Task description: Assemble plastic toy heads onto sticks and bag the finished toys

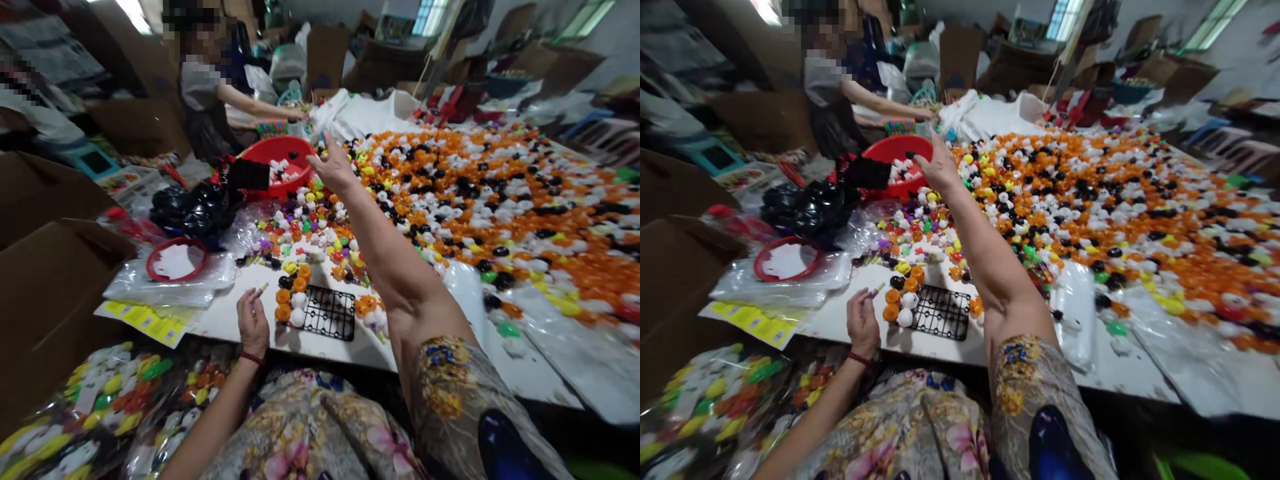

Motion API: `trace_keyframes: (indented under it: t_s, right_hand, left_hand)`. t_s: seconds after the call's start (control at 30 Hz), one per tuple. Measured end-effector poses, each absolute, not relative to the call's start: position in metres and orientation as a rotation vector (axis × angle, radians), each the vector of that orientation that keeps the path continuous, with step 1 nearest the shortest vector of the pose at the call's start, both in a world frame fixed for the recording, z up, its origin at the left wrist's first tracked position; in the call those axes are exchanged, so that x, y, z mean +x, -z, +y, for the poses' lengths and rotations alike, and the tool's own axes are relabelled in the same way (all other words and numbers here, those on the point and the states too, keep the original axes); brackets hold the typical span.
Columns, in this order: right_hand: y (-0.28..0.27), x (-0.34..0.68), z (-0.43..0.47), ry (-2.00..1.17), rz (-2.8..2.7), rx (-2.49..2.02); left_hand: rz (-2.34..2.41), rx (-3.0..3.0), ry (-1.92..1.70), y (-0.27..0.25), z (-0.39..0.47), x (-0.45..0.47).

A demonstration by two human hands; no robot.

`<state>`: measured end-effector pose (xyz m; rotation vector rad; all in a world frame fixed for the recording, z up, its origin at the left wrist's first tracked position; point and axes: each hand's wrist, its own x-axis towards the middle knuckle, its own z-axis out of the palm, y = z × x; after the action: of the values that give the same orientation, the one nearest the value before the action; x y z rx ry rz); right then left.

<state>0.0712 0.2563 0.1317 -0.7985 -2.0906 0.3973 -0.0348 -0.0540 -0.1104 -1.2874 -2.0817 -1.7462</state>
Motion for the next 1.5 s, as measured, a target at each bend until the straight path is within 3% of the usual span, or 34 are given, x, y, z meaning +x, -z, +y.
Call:
trace_keyframes:
  t_s: [0.37,0.53,0.7,0.87,1.13,1.3,1.5]
  right_hand:
    - [-0.007,0.277,0.029,-0.351,-2.325,-1.428]
    - [0.031,0.277,-0.025,-0.206,-2.490,-1.851]
    - [0.040,0.259,-0.024,-0.186,-2.502,-1.982]
    - [0.050,0.260,-0.015,-0.415,-2.208,-1.892]
    - [0.071,0.199,-0.023,-1.381,-1.663,-1.249]
    - [0.081,0.165,-0.030,-1.262,-1.857,-1.085]
    - [0.078,0.163,-0.026,-1.056,-2.180,-1.124]
  left_hand:
    - [-2.136,-1.401,1.757,0.108,-0.057,-0.037]
    - [-2.099,-1.355,1.750,0.106,-0.052,-0.036]
    - [-2.055,-1.324,1.775,0.102,-0.049,-0.034]
    - [-2.023,-1.274,1.820,0.097,-0.054,-0.031]
    - [-1.567,-1.831,1.439,0.064,-0.092,-0.012]
    - [-1.378,-2.198,1.155,0.045,-0.093,-0.013]
    - [-1.376,-2.400,1.073,0.045,-0.078,-0.018]
